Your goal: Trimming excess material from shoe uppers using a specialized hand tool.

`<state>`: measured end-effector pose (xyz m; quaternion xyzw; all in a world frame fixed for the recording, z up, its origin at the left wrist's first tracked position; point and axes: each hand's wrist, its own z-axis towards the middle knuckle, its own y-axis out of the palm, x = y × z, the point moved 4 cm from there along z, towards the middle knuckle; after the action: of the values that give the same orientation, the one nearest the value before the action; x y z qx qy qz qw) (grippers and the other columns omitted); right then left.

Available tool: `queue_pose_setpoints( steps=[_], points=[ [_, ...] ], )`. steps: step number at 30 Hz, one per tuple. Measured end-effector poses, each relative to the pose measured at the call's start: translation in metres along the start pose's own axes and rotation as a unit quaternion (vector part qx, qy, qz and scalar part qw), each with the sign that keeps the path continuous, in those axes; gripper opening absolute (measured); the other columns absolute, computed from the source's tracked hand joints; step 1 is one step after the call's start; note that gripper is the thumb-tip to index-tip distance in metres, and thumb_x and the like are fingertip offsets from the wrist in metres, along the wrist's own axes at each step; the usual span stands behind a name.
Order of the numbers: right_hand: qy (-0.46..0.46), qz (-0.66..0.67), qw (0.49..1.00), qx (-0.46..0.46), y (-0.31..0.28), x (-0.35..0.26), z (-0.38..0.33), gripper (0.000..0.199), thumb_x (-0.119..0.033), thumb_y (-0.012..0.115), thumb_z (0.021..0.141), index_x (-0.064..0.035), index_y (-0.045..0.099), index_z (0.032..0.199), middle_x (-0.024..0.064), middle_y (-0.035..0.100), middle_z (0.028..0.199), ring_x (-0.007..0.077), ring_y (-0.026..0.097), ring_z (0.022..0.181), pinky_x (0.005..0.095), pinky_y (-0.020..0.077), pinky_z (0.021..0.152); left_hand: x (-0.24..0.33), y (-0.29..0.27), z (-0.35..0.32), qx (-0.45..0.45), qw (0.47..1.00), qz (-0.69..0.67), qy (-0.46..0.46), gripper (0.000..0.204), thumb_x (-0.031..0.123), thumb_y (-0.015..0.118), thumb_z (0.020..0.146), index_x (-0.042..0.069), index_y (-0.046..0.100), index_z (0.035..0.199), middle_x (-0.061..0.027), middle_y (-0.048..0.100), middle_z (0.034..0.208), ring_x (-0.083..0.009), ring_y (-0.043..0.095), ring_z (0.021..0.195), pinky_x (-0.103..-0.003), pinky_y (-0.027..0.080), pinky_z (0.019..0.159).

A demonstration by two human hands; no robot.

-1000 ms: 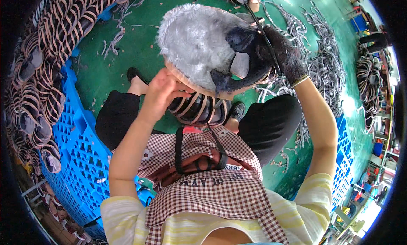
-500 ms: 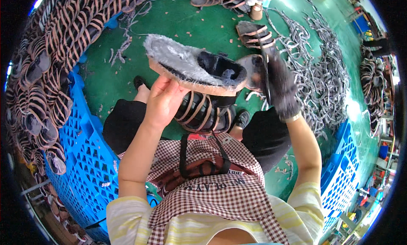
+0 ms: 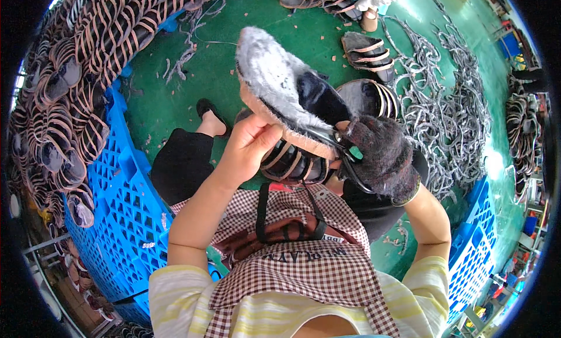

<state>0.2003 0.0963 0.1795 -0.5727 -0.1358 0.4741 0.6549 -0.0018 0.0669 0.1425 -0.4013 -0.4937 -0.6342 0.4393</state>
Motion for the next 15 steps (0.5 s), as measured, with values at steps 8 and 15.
queue_pose_setpoints(
  steps=[8,15],
  points=[
    [0.016,-0.011,0.996,0.082,0.009,-0.015,0.011,0.053,-0.023,0.075,0.052,0.0006,0.057,0.096,0.0138,0.055,0.074,0.0317,0.057,0.062,0.0389,0.0431,0.053,-0.013,0.004,-0.008,-0.056,0.992,0.069,-0.086,0.014,0.009,0.054,0.088,-0.002,0.058,0.095,-0.0007,0.059,0.085,-0.0051,0.052,0.078,-0.021,0.044,0.069],
    [0.063,0.019,0.997,0.030,0.023,-0.014,0.001,0.044,-0.017,0.072,0.058,-0.0009,0.058,0.096,0.0142,0.058,0.078,0.0325,0.057,0.064,0.0403,0.0443,0.056,-0.024,-0.015,-0.002,-0.012,0.981,-0.090,-0.169,0.014,0.013,0.055,0.086,0.000,0.055,0.089,-0.0093,0.062,0.086,-0.0161,0.063,0.080,-0.028,0.050,0.075]
  ],
)
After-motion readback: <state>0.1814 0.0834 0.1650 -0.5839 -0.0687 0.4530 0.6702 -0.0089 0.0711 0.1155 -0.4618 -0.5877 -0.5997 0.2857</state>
